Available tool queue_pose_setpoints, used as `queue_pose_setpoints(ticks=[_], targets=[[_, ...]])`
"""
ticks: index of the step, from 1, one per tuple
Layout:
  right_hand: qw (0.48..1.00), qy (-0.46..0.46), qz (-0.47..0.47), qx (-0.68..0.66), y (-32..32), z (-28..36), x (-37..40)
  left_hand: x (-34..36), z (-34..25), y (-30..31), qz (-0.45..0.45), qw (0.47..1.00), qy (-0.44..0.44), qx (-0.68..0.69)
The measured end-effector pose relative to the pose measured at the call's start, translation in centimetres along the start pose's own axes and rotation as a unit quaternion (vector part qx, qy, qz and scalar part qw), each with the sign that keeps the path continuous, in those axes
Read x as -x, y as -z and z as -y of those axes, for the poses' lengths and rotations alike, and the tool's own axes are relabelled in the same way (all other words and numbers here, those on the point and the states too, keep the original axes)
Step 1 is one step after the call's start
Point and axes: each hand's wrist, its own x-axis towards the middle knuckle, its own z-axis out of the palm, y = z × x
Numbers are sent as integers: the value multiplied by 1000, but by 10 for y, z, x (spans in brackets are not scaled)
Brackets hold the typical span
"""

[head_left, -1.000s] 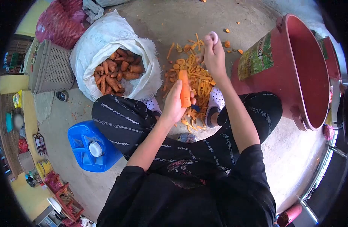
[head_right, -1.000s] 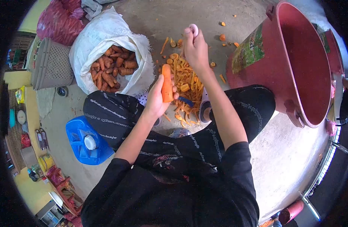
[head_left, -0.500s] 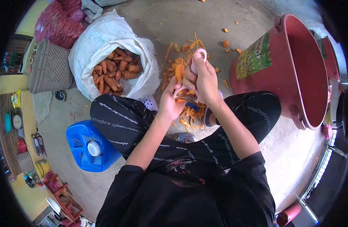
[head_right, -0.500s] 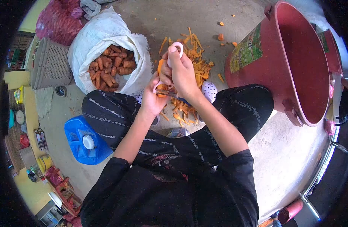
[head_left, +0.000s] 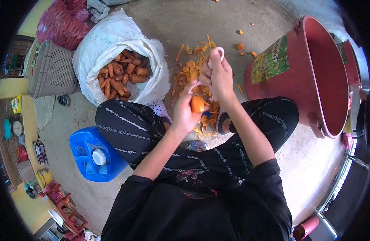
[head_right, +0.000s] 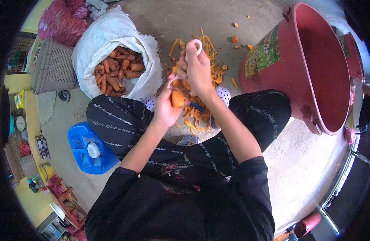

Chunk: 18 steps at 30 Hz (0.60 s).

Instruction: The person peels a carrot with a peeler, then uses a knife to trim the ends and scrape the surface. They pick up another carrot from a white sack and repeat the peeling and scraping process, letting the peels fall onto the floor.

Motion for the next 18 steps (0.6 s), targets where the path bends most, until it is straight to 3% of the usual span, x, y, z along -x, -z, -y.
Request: queue_pose_setpoints(ticks=[2,3,8,11,16,18], targets=[[1000,3,-4,9,3,2,-13,1,14,19,49,998,13,22],[1000,3,-6,15,8,2,-20,1,18,24,13,999,16,-24],[999,35,-25,19,30,-6,-61,-4,22,33,14,995,21,-100],[978,122,-58,159,60,2,-89,5,25,16,24,991,28,-126],[849,257,-88,452,64,8,-86,-3,13,15,6,984,19,-177],[928,226,-41,294,44,11,-65,-5,9,15,-12,993,11,-120]])
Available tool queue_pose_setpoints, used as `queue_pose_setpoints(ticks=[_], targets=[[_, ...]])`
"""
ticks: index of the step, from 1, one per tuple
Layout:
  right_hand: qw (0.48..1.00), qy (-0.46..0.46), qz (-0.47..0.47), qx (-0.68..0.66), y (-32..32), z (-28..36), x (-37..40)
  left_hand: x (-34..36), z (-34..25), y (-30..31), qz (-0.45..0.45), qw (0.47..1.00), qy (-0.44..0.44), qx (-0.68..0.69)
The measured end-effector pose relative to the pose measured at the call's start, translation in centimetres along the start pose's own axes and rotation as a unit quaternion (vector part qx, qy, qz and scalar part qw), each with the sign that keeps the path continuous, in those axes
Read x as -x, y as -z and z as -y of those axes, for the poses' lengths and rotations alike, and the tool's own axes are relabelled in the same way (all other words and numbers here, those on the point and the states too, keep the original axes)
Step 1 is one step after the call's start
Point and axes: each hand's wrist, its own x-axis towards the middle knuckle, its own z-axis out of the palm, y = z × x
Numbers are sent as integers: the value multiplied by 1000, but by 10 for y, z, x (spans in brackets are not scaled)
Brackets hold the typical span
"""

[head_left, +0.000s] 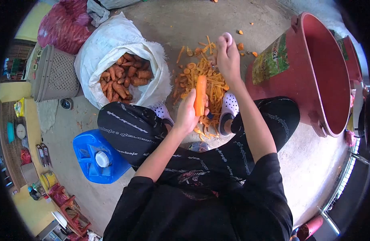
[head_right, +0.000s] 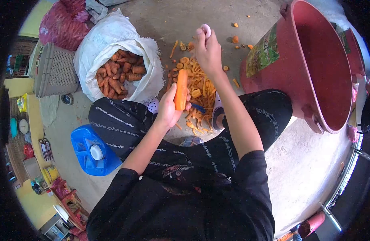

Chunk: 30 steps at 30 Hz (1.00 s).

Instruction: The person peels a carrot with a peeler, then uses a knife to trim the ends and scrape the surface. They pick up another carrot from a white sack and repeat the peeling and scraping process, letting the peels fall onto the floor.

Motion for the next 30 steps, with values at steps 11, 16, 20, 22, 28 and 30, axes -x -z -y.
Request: queue_pose_setpoints(ticks=[11,16,20,22,28,30], targets=[[955,-41,-25,-292,-4,73,52,-7,-8,3,41,991,19,123],[926,-193,99,-311,-22,72,80,-7,-14,5,46,993,9,107],[910,-229,99,-331,-30,64,83,-7,-14,10,83,991,18,103],[911,-223,105,-330,-30,62,83,-5,-17,3,56,992,19,114],[913,-229,92,-324,-31,54,82,0,-20,-2,77,990,-1,118],[905,-245,79,-338,-31,49,79,-3,-16,2,65,990,4,123]])
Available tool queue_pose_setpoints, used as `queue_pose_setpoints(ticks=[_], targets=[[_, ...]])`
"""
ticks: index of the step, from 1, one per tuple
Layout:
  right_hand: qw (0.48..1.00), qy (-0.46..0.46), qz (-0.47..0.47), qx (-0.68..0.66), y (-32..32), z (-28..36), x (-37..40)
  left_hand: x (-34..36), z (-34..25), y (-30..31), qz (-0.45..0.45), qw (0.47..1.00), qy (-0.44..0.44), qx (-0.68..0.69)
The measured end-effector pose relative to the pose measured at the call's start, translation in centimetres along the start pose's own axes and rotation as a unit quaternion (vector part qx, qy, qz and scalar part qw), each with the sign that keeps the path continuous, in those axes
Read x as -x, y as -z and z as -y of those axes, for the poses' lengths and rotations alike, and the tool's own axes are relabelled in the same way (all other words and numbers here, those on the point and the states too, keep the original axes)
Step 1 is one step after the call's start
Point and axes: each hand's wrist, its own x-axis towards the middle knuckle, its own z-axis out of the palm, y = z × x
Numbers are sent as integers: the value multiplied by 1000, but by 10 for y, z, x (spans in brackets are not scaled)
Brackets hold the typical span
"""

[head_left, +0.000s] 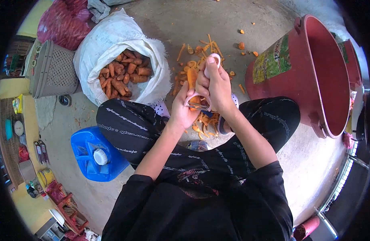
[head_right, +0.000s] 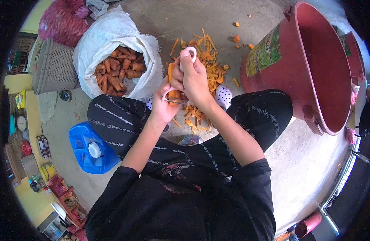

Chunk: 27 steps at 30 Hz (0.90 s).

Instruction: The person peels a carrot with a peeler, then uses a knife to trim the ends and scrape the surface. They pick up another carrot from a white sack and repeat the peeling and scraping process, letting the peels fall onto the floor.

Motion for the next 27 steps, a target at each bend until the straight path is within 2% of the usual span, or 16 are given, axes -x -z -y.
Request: queue_pose_setpoints(ticks=[3,6,7,10,11,14,15,18,19,22,23,24,25,26,27], targets=[[999,16,-50,4,2,3,-10,1,5,7,-20,999,28,-11],[997,18,-34,63,5,7,-20,7,17,7,-33,999,5,0],[997,28,-14,77,13,6,-24,8,14,-6,-93,995,7,-46],[991,88,-54,83,14,15,-35,11,22,7,-48,997,29,-61],[995,85,-34,51,22,16,-48,11,25,9,-46,996,28,-72],[960,186,-58,200,47,14,-83,17,25,-1,-12,975,10,-222],[972,153,-69,164,52,17,-88,19,24,-13,-2,981,20,-191],[914,156,-109,359,63,21,-97,9,15,-8,-13,995,31,-98],[805,249,-119,525,66,20,-100,7,11,-3,-14,994,41,-99],[677,319,-104,656,57,31,-80,6,5,-7,-46,992,12,-114],[789,302,-84,529,48,34,-72,-1,8,4,-20,996,7,-88],[878,275,-63,387,35,33,-63,-2,7,3,-31,997,12,-71],[942,239,-39,234,24,32,-52,-2,7,3,-44,997,15,-54],[961,203,-30,183,14,34,-38,-3,5,3,-56,998,17,-38],[977,166,-21,130,5,36,-23,-5,6,11,-27,999,10,-20]])
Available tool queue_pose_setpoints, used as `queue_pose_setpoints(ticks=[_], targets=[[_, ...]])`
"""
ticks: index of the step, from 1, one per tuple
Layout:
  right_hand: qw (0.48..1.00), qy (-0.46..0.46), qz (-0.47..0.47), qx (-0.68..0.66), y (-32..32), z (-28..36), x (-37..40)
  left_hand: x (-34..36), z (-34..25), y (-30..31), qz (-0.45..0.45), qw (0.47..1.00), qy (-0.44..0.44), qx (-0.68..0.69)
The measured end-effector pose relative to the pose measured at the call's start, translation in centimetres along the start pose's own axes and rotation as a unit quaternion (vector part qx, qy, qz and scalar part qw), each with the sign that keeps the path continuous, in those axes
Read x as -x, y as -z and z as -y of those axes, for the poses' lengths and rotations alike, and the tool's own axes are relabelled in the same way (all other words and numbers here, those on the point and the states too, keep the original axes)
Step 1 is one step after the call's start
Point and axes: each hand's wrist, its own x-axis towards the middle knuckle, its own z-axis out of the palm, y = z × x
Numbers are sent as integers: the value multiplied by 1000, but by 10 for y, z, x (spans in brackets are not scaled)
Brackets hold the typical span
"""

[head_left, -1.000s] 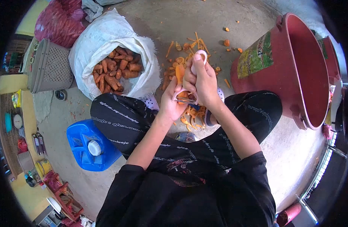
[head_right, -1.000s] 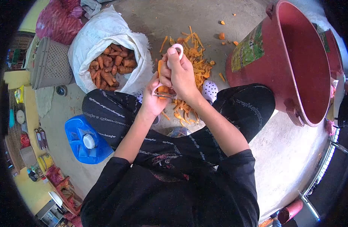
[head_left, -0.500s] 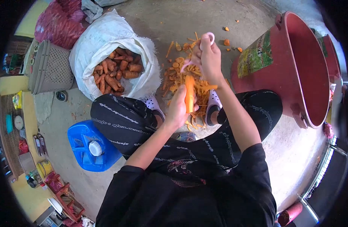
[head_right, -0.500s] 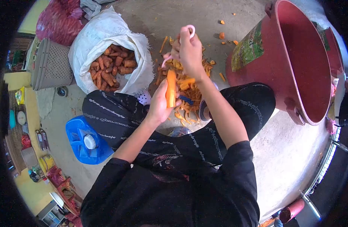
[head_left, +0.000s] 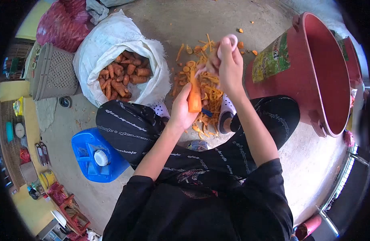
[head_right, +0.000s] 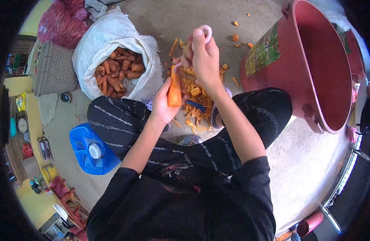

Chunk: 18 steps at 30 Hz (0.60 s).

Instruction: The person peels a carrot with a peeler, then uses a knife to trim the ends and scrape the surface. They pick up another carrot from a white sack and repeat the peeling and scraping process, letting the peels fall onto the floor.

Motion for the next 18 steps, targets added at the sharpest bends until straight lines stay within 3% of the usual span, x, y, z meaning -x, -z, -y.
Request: queue_pose_setpoints(ticks=[2,5,12,15,18], targets=[[993,-63,2,-100,-9,0,19,1,-5,-9,-13,1000,-2,6],[982,-125,5,-139,-11,-5,35,3,-6,-11,7,1000,-12,10],[977,-156,14,-146,-18,-14,40,4,-6,1,114,991,-23,63],[979,-146,14,-140,-17,-19,40,8,-11,-14,45,997,-23,55],[979,-147,4,-144,-17,-20,40,7,-10,-15,43,995,-18,91]])
